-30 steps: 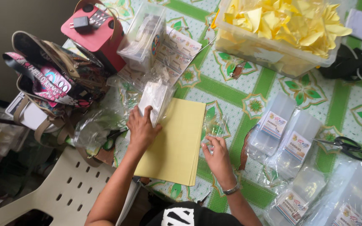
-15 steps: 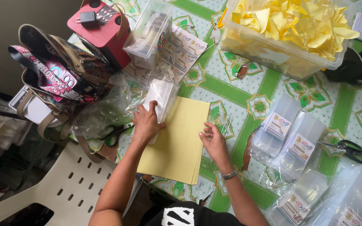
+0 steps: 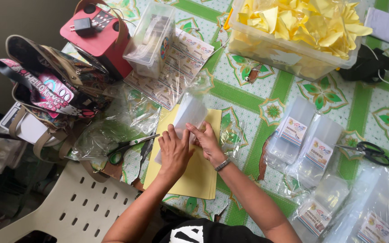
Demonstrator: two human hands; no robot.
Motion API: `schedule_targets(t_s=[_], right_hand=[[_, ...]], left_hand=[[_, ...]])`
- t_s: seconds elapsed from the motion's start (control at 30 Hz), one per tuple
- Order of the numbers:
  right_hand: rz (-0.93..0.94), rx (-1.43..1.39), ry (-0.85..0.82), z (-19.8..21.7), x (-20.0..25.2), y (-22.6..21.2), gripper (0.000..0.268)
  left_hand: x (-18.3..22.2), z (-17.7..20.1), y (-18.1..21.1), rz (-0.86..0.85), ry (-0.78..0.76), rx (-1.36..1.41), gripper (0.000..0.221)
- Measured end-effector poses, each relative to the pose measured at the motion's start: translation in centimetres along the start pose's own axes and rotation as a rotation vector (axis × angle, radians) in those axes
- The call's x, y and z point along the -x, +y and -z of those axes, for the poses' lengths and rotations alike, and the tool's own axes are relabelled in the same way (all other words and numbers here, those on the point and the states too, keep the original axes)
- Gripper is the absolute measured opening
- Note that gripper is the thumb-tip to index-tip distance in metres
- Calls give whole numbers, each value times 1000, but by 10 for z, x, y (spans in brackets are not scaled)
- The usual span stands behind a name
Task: The person organizes and sorts clear plastic packaging bags on a table, handling sheets of stickers and placing them near or inside the bags.
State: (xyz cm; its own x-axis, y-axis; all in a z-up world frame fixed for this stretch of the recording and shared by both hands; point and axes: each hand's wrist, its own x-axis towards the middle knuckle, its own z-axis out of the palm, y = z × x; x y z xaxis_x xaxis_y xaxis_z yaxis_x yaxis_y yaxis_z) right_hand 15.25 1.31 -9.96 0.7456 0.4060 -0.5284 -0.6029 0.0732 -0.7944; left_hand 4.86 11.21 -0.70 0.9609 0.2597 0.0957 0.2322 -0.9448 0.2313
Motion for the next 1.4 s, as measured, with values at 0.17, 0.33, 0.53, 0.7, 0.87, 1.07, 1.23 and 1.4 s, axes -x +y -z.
schedule_targets(t_s=[0.17, 0.33, 0.53, 0.7, 0.87, 1.07, 1.23, 1.4], right_hand=[[41, -183, -62, 15, 2, -4, 46], [121, -286, -165, 14, 22, -24, 41], [197, -391, -261, 23, 51, -40, 40], [314, -460, -197, 34, 69, -59, 46], [447, -549, -166, 90, 86, -90, 44], [830, 531, 260, 214, 141, -179, 34], [357, 1420, 342, 285, 143, -263, 42], [1020, 2385, 751, 292, 110, -268, 127]], left_hand=[[4, -3, -5, -31, 107, 261, 54], [8, -6, 0, 38, 116, 540, 67], [-35, -2, -35, 135, -300, 882, 97], [-43, -23, -16, -135, -391, 1340, 100], [-23, -63, 10, 171, -666, 1932, 104], [10, -101, -1, 465, -813, 2018, 97], [27, -114, -11, 593, -845, 1941, 92], [30, -123, -14, 572, -833, 2047, 91]])
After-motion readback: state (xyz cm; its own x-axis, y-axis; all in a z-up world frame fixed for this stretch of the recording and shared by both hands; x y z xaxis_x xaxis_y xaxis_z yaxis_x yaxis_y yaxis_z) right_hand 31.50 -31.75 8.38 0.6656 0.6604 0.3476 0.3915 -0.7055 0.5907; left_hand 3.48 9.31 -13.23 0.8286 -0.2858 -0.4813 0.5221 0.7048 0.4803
